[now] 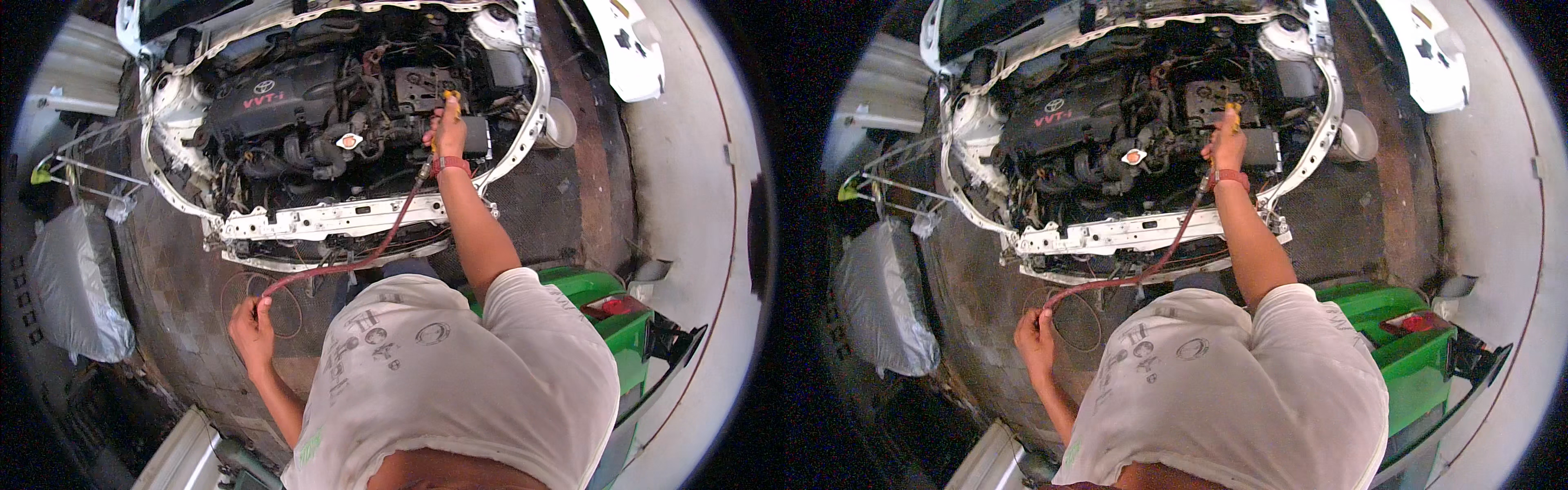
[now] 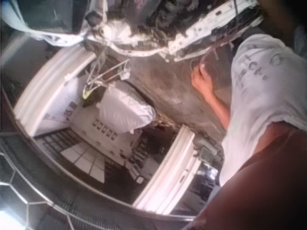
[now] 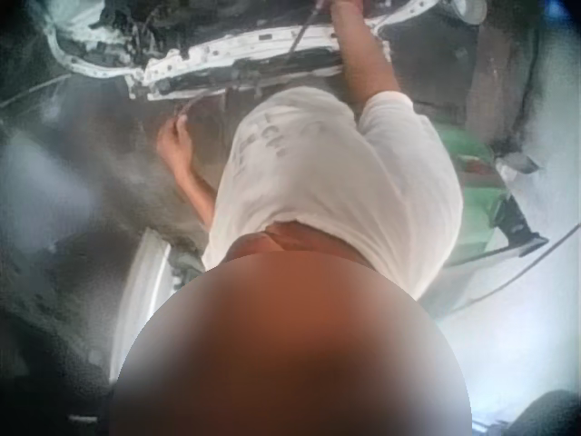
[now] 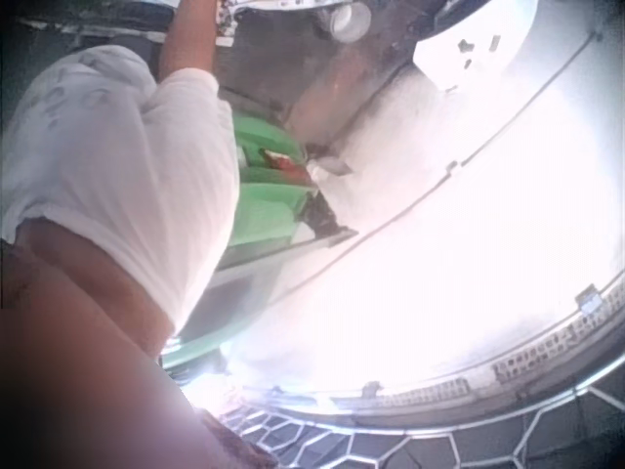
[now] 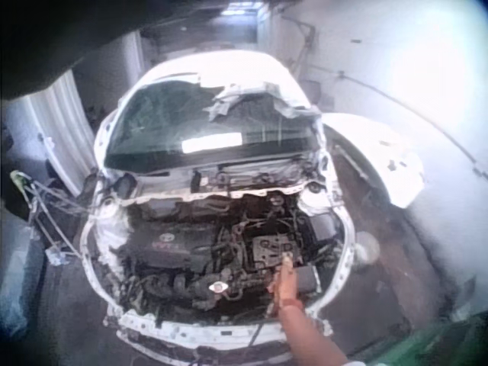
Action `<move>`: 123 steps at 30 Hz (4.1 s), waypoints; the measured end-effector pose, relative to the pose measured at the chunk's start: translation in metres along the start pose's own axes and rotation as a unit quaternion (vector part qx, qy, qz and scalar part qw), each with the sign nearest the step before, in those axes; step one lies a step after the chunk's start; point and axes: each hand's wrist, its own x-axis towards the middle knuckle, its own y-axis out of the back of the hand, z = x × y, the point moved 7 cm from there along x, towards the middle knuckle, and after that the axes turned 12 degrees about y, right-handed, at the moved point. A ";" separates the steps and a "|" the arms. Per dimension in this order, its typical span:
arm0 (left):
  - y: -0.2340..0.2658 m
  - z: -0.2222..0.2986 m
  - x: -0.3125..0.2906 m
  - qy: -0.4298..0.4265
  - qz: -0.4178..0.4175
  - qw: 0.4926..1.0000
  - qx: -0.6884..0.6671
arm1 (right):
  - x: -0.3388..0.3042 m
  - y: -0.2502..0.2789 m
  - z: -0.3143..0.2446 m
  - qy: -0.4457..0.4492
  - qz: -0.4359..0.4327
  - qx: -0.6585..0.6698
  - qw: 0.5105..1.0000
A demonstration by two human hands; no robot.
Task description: The person prepares a pneumatic air blow gun by attaching a socket, then walks to a white car with its hood open. They use the air blow gun to clean dust and debris from the engine bay, moving the nozzle across various components.
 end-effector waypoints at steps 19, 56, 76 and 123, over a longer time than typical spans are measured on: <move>-0.057 0.083 -0.020 -0.116 -0.111 0.987 -0.025 | 0.117 0.051 -0.158 0.145 0.123 0.067 0.979; -0.054 0.075 -0.034 -0.108 -0.073 0.991 -0.002 | 0.050 -0.101 -0.072 0.098 -0.149 -0.159 0.971; -0.043 0.095 -0.023 -0.081 -0.094 0.991 -0.054 | 0.148 -0.033 -0.171 0.138 0.028 0.058 0.988; -0.035 -0.040 0.011 -0.094 -0.136 0.984 -0.073 | -0.002 -0.207 -0.162 0.169 -0.204 -0.218 0.939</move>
